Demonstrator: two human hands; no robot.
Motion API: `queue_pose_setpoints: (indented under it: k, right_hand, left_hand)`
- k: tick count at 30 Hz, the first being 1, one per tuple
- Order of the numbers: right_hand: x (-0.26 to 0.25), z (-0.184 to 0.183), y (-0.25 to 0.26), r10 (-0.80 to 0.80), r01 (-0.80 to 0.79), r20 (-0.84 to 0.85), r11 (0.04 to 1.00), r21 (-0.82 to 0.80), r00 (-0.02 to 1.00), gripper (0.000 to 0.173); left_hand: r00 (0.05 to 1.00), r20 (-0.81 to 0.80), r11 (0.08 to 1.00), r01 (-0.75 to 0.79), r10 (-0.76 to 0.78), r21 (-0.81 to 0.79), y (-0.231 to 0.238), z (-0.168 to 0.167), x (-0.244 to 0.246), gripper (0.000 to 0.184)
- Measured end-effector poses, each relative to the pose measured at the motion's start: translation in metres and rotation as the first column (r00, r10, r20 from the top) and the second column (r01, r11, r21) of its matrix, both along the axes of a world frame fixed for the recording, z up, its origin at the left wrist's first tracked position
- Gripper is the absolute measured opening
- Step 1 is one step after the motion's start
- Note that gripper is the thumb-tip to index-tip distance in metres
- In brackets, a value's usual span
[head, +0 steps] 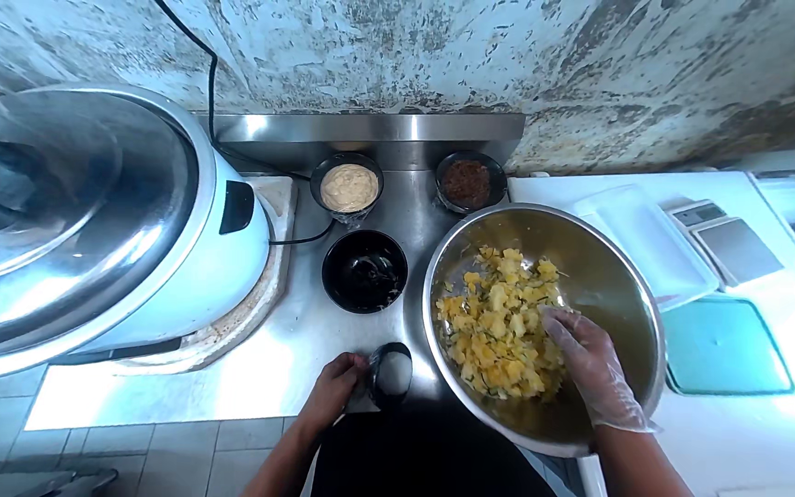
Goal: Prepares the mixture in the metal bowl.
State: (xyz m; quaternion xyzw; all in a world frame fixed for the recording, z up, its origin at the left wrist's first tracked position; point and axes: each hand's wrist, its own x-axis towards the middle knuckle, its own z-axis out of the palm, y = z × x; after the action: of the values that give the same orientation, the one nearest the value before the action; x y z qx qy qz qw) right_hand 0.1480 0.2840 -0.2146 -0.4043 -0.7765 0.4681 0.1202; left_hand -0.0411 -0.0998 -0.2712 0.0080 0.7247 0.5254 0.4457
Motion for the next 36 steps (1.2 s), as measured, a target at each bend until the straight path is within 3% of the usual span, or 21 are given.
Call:
queue_pose_setpoints:
  k: [4,7,9,11,13,17,20,25,27,30,32,36]
  right_hand:
    - [0.001,-0.001,0.000,0.002,-0.003,0.027,1.000,0.019,1.000,0.035]
    - [0.000,0.000,0.000,0.002,-0.002,0.029,1.000,0.019,1.000,0.035]
    - [0.001,-0.001,0.001,-0.004,0.003,0.020,1.000,0.008,1.000,0.034]
    - [0.001,-0.001,0.001,-0.005,0.005,0.015,1.000,0.002,1.000,0.033]
    - [0.000,-0.001,0.000,-0.006,0.006,0.011,1.000,0.005,1.000,0.032]
    - [0.000,0.000,0.000,-0.012,0.012,0.014,1.000,-0.004,1.000,0.032]
    - [0.000,0.000,0.000,0.001,-0.001,0.018,1.000,0.002,1.000,0.032]
    - [0.000,0.001,0.000,0.008,-0.008,0.028,1.000,0.017,1.000,0.033]
    - [0.000,0.001,0.000,0.005,-0.006,0.021,1.000,0.016,1.000,0.032]
    - [0.000,0.002,0.000,-0.003,0.002,0.024,1.000,0.004,1.000,0.031]
    - [-0.001,0.002,-0.001,-0.006,0.007,0.028,1.000,-0.009,1.000,0.030]
    - [-0.001,0.002,-0.001,-0.010,0.010,0.032,1.000,-0.005,0.999,0.029]
  left_hand:
    - [0.991,0.095,0.982,0.112,-0.098,-0.153,-0.001,0.013,-0.010,0.026]
    - [0.974,0.121,0.965,0.207,-0.189,-0.158,-0.002,0.014,-0.013,0.025]
    - [0.963,0.038,0.945,0.267,-0.265,-0.189,-0.002,0.011,-0.012,0.023]
    - [0.934,-0.069,0.895,0.311,-0.350,-0.319,0.001,0.011,-0.011,0.028]
    - [0.912,-0.169,0.860,0.272,-0.374,-0.433,0.006,0.014,-0.006,0.033]
    - [0.904,-0.381,0.945,0.067,-0.193,-0.321,0.007,0.009,0.002,0.031]
    - [0.952,-0.305,0.976,-0.091,0.026,-0.198,0.008,-0.003,0.000,0.026]
    - [0.957,-0.220,0.967,-0.220,0.187,-0.132,0.014,0.002,-0.003,0.020]
    - [0.952,-0.187,0.960,-0.264,0.244,-0.093,0.016,0.008,-0.005,0.028]
    - [0.966,-0.170,0.972,-0.215,0.197,-0.098,0.015,0.015,-0.007,0.059]
    - [0.973,-0.196,0.983,-0.146,0.123,-0.108,0.013,0.018,-0.009,0.070]
    - [0.951,-0.304,0.991,-0.085,0.051,-0.100,0.003,0.016,-0.012,0.059]
